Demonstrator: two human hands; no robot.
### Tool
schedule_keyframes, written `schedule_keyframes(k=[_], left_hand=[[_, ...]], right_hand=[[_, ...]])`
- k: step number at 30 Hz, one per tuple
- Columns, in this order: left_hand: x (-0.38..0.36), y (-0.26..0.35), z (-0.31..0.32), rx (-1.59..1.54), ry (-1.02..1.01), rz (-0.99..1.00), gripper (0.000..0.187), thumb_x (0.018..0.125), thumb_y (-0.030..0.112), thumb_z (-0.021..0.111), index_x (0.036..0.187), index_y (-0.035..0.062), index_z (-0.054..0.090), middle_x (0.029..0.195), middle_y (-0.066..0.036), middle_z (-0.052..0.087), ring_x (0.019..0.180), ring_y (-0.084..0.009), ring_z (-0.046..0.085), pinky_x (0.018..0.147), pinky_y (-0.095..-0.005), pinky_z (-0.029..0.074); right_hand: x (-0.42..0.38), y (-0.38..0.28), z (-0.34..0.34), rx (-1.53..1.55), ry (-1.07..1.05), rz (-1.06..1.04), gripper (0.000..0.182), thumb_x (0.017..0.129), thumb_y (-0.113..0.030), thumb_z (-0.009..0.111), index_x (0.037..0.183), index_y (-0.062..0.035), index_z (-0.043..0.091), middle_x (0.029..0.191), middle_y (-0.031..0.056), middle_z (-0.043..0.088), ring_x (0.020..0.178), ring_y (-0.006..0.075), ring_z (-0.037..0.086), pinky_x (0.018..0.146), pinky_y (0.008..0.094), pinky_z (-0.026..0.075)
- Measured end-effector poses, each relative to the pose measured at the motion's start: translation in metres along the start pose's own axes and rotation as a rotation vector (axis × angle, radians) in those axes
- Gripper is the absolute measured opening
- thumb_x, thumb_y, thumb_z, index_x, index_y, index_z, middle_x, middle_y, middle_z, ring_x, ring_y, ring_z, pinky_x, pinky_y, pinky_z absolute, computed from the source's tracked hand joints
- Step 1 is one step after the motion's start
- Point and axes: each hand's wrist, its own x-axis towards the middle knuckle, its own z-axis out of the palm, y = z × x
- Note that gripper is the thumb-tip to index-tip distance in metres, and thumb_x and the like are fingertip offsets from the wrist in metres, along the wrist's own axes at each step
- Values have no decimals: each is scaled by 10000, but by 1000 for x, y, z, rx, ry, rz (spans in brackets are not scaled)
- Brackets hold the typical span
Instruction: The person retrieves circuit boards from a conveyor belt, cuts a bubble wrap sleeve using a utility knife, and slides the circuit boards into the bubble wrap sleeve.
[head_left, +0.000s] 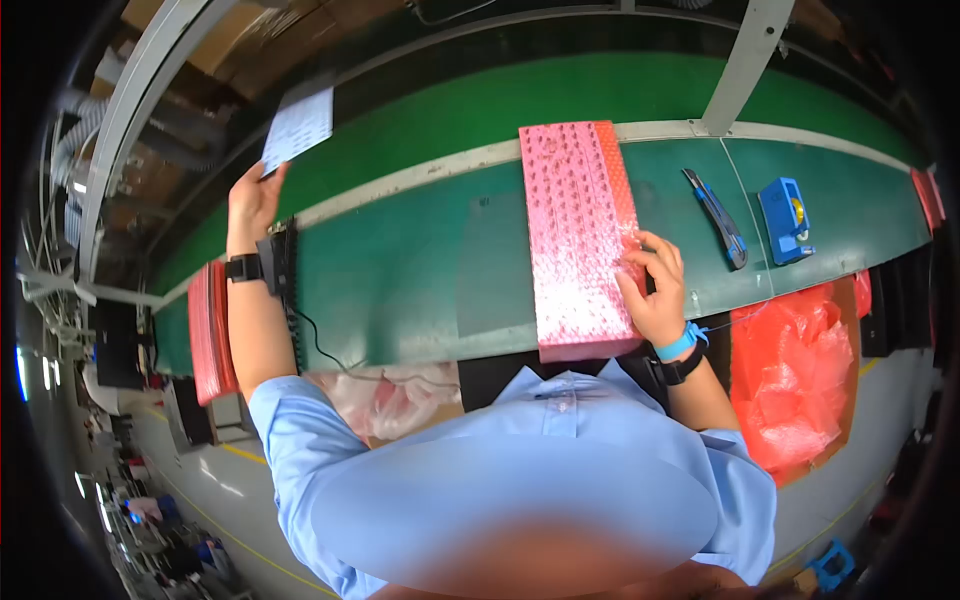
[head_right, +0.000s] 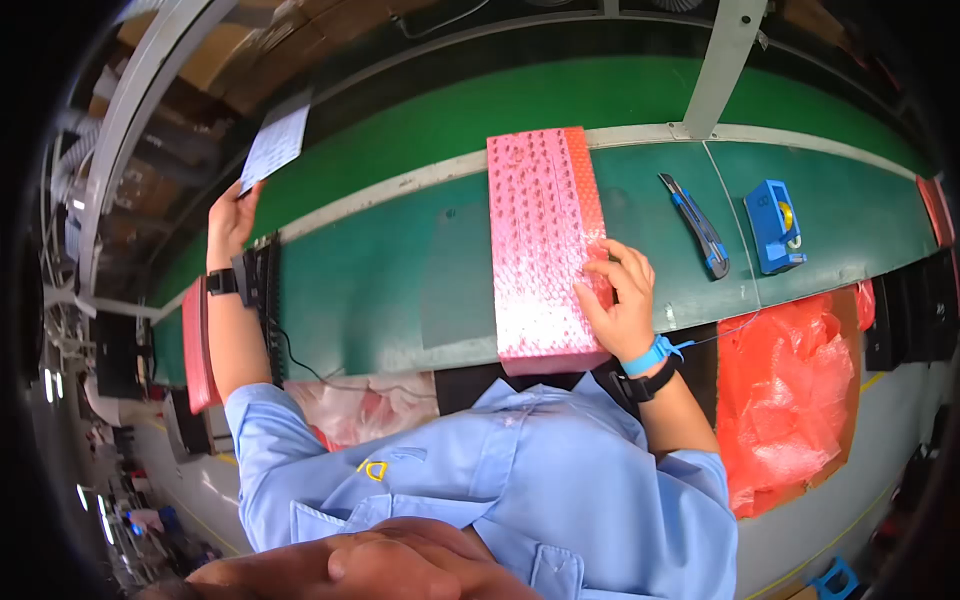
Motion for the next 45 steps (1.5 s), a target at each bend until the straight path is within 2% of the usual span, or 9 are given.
schedule_keyframes(k=[9, 19, 23, 26, 30, 34, 39, 43, 45], left_hand=[[-292, -152, 144, -174, -504, 40, 339, 1034, 135, 439, 1340, -9, 467, 1215, -133, 624, 1035, -222, 672, 824, -347, 613], [-337, -245, 202, -356, -519, -80, 367, 1053, 175, 424, 1383, 16, 445, 1222, -105, 613, 1000, -151, 666, 772, -293, 610], [-326, -237, 177, 171, -638, -130, 415, 998, 261, 573, 1350, 51, 507, 1238, -113, 602, 969, -156, 664, 698, -270, 574], [-330, -207, 158, 1098, -421, 390, 600, 843, 415, 744, 1307, 77, 571, 1260, -117, 591, 1053, -237, 627, 802, -338, 530], [-314, -231, 139, 933, -387, 998, 772, 683, 516, 814, 1282, 78, 602, 1260, -117, 595, 1175, -313, 547, 982, -433, 436], [-310, -251, 136, 845, -477, 896, 816, 673, 534, 810, 1317, 87, 584, 1303, -113, 581, 1251, -323, 484, 1079, -458, 336], [-306, -254, 138, 824, -405, 883, 781, 697, 474, 818, 1326, 81, 574, 1331, -125, 567, 1222, -320, 516, 1054, -457, 382], [-305, -249, 140, 635, -270, 733, 682, 779, 354, 812, 1346, 70, 560, 1347, -155, 552, 1158, -261, 576, 979, -400, 465], [-309, -241, 147, 83, -324, 428, 603, 852, 258, 763, 1375, 65, 532, 1253, -144, 612, 999, -182, 628, 821, -310, 517]], right_hand=[[21, -91, -35, 308, -242, -217, 505, 692, -61, 809, 1179, -108, 683, 1419, 162, 511, 1093, 343, 600, 905, 399, 507], [-15, -28, -22, -72, -250, -424, 560, 687, -49, 791, 1219, -192, 692, 1387, 165, 541, 1099, 363, 603, 910, 415, 509], [-19, -30, -27, -170, -296, -398, 540, 697, -52, 774, 1210, -203, 700, 1374, 114, 573, 1071, 311, 606, 888, 387, 479], [-19, -35, -32, -284, -374, -378, 521, 713, -50, 755, 1211, -191, 699, 1361, 88, 594, 1057, 280, 606, 875, 365, 450], [-21, -34, -31, -321, -407, -377, 542, 699, -53, 759, 1211, -223, 702, 1364, 54, 596, 1028, 256, 598, 843, 349, 409], [-14, -32, -30, -378, -377, -406, 602, 675, -36, 759, 1245, -214, 683, 1331, 75, 618, 1007, 276, 607, 822, 354, 444], [5, 3, -43, 470, 242, -159, 357, 982, -223, 581, 1198, 60, 612, 1075, 196, 695, 924, 250, 691, 712, 323, 537], [53, -30, -111, 716, 290, 62, 534, 1053, -450, 404, 1187, 43, 557, 909, 131, 696, 630, 179, 636, 520, 251, 461], [86, -35, -132, 855, 197, 168, 457, 1051, -414, 437, 1187, 2, 566, 876, 82, 696, 491, 107, 530, 454, 217, 395]])
